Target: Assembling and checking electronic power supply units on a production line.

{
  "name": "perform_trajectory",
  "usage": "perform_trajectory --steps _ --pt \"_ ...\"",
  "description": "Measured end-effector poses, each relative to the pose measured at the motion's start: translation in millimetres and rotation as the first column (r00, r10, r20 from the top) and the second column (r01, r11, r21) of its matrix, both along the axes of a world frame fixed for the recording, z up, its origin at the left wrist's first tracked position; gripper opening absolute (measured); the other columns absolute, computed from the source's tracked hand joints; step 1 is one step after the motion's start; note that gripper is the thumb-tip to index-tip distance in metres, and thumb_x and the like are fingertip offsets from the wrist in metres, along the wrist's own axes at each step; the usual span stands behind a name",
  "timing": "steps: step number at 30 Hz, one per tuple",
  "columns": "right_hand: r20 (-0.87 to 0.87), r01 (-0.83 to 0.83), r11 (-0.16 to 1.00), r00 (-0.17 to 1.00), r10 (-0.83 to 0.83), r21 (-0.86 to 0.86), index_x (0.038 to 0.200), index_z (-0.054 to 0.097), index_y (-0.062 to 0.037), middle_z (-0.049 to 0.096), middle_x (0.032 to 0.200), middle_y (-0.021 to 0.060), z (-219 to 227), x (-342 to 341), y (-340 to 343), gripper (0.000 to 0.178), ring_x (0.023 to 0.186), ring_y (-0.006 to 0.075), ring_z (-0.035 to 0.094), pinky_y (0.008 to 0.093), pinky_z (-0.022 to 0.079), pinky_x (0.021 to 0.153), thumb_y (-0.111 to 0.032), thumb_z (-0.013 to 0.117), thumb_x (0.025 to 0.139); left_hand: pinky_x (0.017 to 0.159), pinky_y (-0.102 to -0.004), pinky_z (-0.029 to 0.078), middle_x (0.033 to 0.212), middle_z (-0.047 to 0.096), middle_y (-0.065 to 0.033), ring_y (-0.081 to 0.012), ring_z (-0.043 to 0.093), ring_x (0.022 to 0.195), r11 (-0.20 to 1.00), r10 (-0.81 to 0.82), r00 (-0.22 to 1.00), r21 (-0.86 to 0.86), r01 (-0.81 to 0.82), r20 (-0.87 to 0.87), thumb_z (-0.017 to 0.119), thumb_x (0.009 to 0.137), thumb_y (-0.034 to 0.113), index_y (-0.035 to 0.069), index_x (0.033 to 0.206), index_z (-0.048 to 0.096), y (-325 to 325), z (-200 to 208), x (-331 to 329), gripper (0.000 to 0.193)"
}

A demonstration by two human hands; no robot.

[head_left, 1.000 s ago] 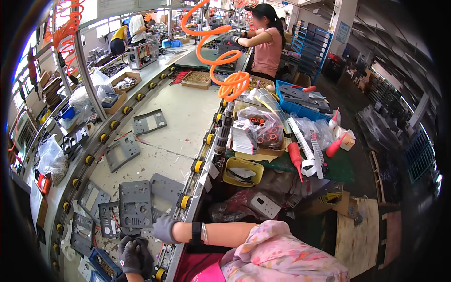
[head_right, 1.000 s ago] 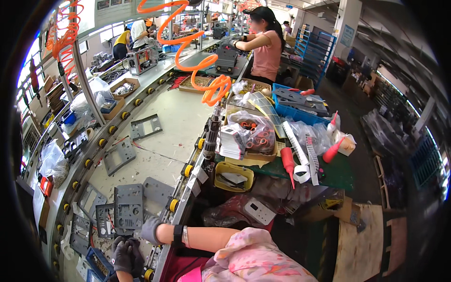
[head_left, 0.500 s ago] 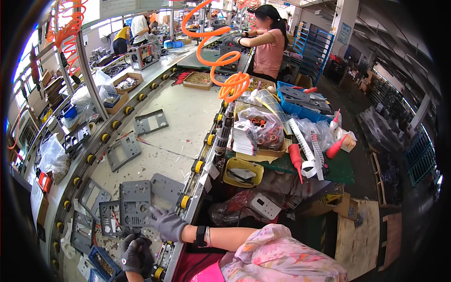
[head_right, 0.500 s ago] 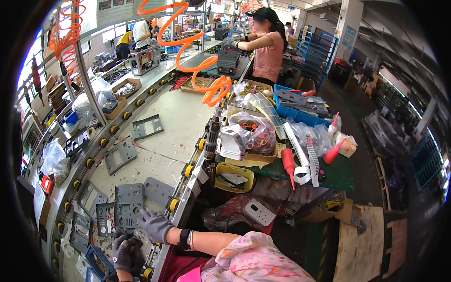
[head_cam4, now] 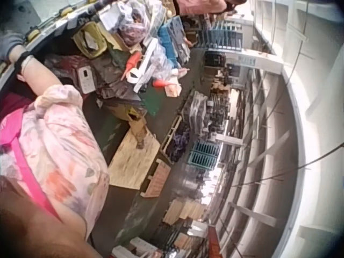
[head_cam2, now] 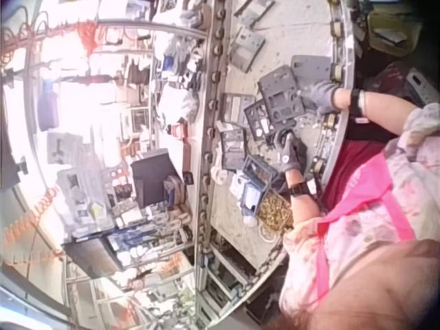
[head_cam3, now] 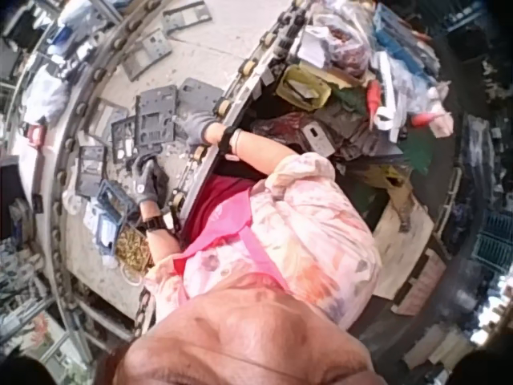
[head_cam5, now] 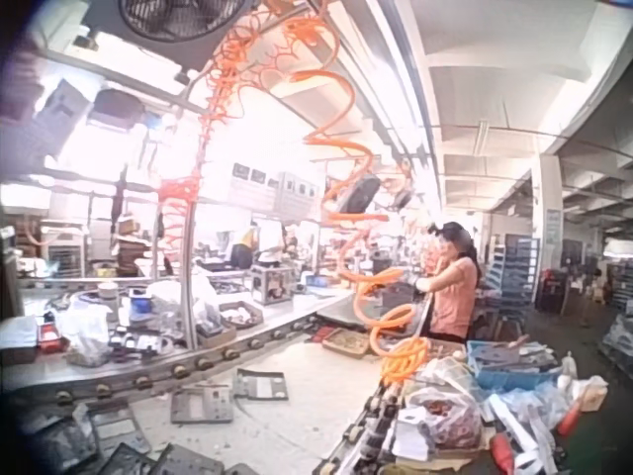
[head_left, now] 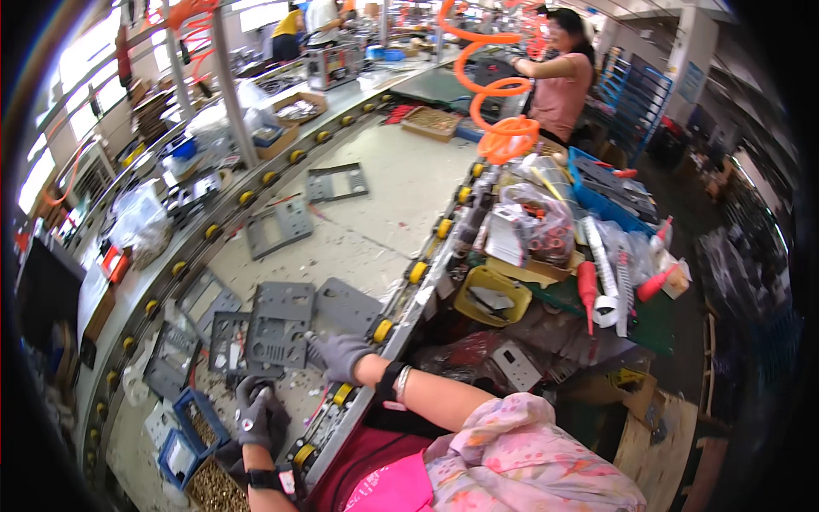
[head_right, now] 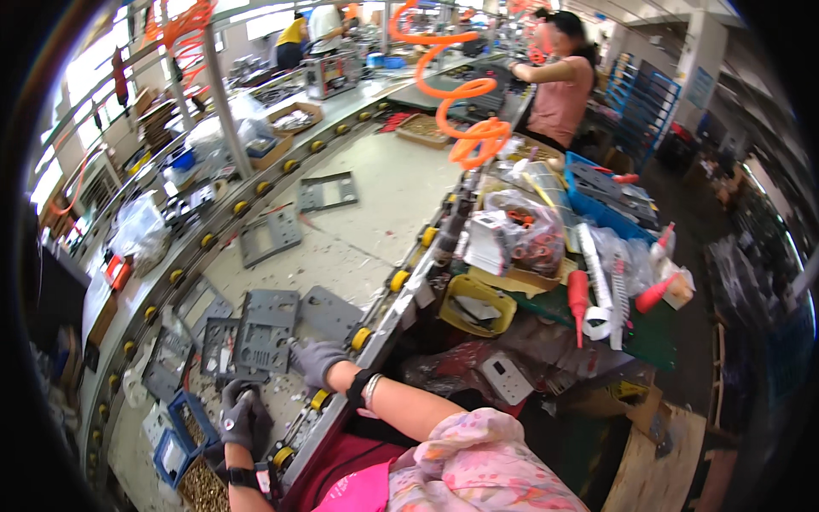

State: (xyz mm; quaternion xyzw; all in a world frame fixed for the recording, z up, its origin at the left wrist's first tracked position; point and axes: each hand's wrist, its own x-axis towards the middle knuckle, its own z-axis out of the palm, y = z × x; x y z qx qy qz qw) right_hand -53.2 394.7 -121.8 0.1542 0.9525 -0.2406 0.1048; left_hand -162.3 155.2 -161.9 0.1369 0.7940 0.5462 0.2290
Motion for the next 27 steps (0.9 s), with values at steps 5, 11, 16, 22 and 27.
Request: perform_trajectory --steps 5,11,16,22,27 --pt "-0.064 0.006 0.998 0.998 -0.002 0.057 0.145 0.027 -0.0137 0.058 0.114 0.0235 -12.1 -5.2 -3.3 0.086 0.102 0.0380 0.060 0.0470 0.048 0.085 -0.028 0.069 0.072 0.086 -0.0286 0.047 0.112 0.060 -0.0098 -0.0183 0.058 0.102 0.992 0.049 0.997 0.116 -0.056 0.065 0.064 0.082 0.012 0.005 0.125 0.049 0.3 8.6 5.9 0.047" --pt "-0.427 0.178 0.983 0.893 -0.145 0.039 0.140 0.036 -0.0107 0.054 0.112 0.0205 -8.9 -1.6 4.1 0.078 0.103 0.0368 0.055 0.0468 0.044 0.087 -0.030 0.071 0.073 0.087 -0.0286 0.046 0.114 0.059 -0.0098 -0.0190 0.057 0.104 0.969 0.006 0.992 0.244 -0.037 0.123 0.063 0.082 0.010 0.004 0.123 0.048 3.1 7.4 4.6 0.044" --pt "-0.448 0.093 0.994 0.892 -0.054 0.065 0.132 0.048 -0.0129 0.045 0.129 0.0188 -7.9 -0.8 1.6 0.066 0.118 0.0353 0.044 0.0454 0.036 0.098 -0.025 0.072 0.072 0.088 -0.0302 0.046 0.114 0.060 -0.0091 -0.0190 0.057 0.104 0.983 0.108 0.989 0.139 -0.122 0.102 0.064 0.083 0.018 0.007 0.128 0.048 2.9 11.4 7.1 0.049" --pt "-0.086 -0.091 0.961 0.989 0.117 0.259 0.132 0.047 -0.0179 0.043 0.134 0.0150 -14.2 -2.0 -5.0 0.066 0.123 0.0373 0.040 0.0500 0.035 0.101 -0.030 0.073 0.072 0.088 -0.0303 0.045 0.113 0.060 -0.0108 -0.0193 0.057 0.102 0.993 0.070 0.993 0.085 -0.079 0.099 0.065 0.083 0.020 0.005 0.126 0.050 2.6 22.3 10.5 0.047" --pt "-0.064 -0.081 0.956 0.993 0.103 0.283 0.143 0.035 -0.0213 0.051 0.126 0.0135 -2.6 -4.2 -3.4 0.077 0.107 0.0373 0.053 0.0482 0.044 0.091 -0.031 0.071 0.075 0.089 -0.0286 0.044 0.111 0.062 -0.0088 -0.0174 0.057 0.101 0.998 -0.062 0.997 0.007 0.062 0.052 0.063 0.084 0.021 0.003 0.122 0.053 4.2 24.6 10.3 0.043"
